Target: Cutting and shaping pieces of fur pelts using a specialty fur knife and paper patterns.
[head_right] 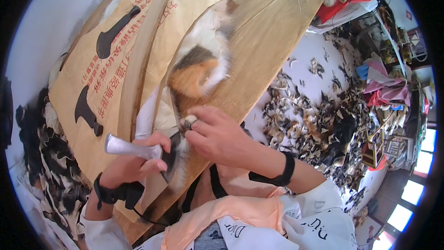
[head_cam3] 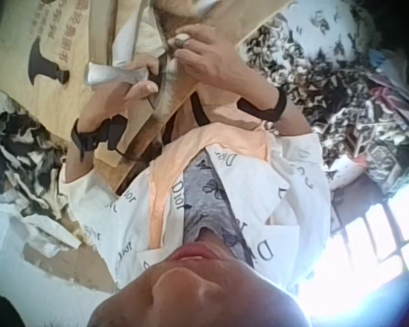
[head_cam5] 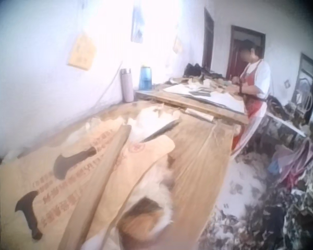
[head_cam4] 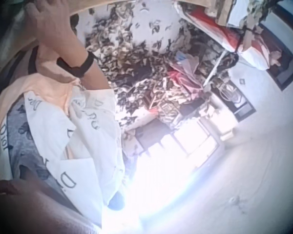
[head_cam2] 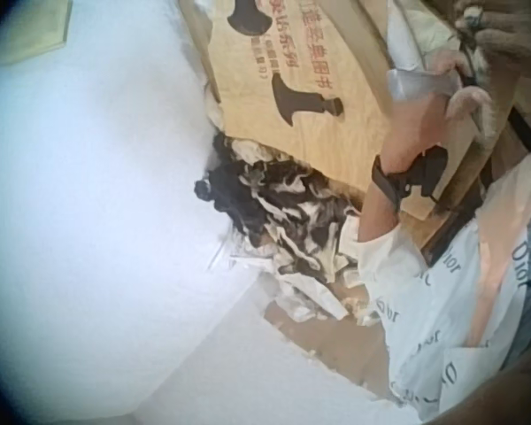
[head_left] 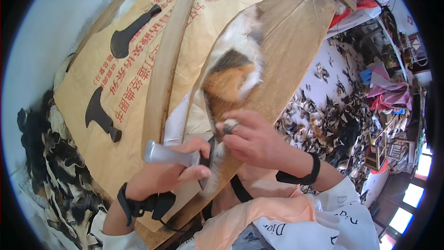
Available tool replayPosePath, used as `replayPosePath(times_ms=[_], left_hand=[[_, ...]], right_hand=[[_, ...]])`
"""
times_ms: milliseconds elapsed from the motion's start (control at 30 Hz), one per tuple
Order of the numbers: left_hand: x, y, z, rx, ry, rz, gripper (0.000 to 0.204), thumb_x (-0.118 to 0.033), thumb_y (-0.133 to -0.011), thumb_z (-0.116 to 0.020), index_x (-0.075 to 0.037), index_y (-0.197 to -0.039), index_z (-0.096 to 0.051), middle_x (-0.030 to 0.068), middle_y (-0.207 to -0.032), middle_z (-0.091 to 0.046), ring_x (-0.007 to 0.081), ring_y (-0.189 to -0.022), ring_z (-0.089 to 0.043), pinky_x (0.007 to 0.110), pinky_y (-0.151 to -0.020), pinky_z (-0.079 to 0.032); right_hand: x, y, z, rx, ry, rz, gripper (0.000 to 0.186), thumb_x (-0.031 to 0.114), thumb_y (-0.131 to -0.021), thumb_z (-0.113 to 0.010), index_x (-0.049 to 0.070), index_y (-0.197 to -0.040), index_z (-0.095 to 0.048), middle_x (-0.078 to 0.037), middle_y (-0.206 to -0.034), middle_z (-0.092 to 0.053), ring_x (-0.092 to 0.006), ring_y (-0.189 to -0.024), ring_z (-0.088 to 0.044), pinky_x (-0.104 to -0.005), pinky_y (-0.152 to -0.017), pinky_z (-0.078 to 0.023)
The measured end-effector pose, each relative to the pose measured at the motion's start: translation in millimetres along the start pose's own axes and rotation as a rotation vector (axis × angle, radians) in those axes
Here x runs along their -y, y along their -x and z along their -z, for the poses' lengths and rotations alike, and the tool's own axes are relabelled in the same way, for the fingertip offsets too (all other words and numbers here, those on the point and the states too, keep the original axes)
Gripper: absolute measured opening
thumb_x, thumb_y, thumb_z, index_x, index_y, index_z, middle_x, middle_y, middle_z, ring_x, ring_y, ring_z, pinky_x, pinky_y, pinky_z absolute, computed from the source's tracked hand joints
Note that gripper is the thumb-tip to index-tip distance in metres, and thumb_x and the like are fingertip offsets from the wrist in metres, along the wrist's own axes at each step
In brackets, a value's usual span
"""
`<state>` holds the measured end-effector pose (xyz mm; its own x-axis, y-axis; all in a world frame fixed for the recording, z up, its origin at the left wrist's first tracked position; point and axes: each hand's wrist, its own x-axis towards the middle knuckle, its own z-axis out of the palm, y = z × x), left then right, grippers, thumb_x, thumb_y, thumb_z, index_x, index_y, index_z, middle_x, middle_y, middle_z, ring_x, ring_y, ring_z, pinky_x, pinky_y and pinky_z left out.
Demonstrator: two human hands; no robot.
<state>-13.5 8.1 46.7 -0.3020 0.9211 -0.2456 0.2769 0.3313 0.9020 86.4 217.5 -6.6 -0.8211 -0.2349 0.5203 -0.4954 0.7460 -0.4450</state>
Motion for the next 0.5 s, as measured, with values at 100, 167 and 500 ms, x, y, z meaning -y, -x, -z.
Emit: replayPosePath(times_ms=[100, 167, 500], left_hand=[[-11.8, 5.6, -2.1, -0.004, 0.194, 0.088, 0.035, -0.034, -0.085, -0.061, -0.005, -0.097, -0.048, 0.0047, -0.083, -0.048, 0.0118, -0.066, -0.047, 0.025, -0.062, -0.038], [-17.0, 11.1, -1.4, -0.036, 0.206, 0.088, 0.032, -0.032, -0.086, -0.059, -0.004, -0.096, -0.048, 0.0035, -0.081, -0.047, 0.0090, -0.066, -0.046, 0.024, -0.061, -0.038], [-44.8, -40.3, -8.4, -0.363, -0.198, 0.043, 0.021, -0.019, -0.083, -0.063, -0.004, -0.093, -0.051, 0.0105, -0.075, -0.055, 0.0237, -0.064, -0.053, 0.031, -0.060, -0.042]], right_hand=[[-8.8, 9.0, 12.1, 0.136, 0.103, 0.035, 0.021, 0.012, -0.065, -0.061, 0.008, -0.085, -0.056, -0.008, -0.087, -0.056, -0.0270, -0.095, -0.054, -0.0387, -0.087, -0.044], [-24.2, 22.6, 36.1, 0.166, 0.294, -0.067, 0.022, 0.007, -0.064, -0.065, 0.009, -0.085, -0.058, -0.005, -0.083, -0.056, -0.0249, -0.088, -0.056, -0.0381, -0.080, -0.045], [-25.0, -59.3, 91.6, 0.106, -0.245, -0.093, 0.057, 0.010, -0.065, -0.074, 0.005, -0.118, -0.054, -0.017, -0.115, -0.052, -0.0387, -0.104, -0.048, -0.0440, -0.089, -0.039]])
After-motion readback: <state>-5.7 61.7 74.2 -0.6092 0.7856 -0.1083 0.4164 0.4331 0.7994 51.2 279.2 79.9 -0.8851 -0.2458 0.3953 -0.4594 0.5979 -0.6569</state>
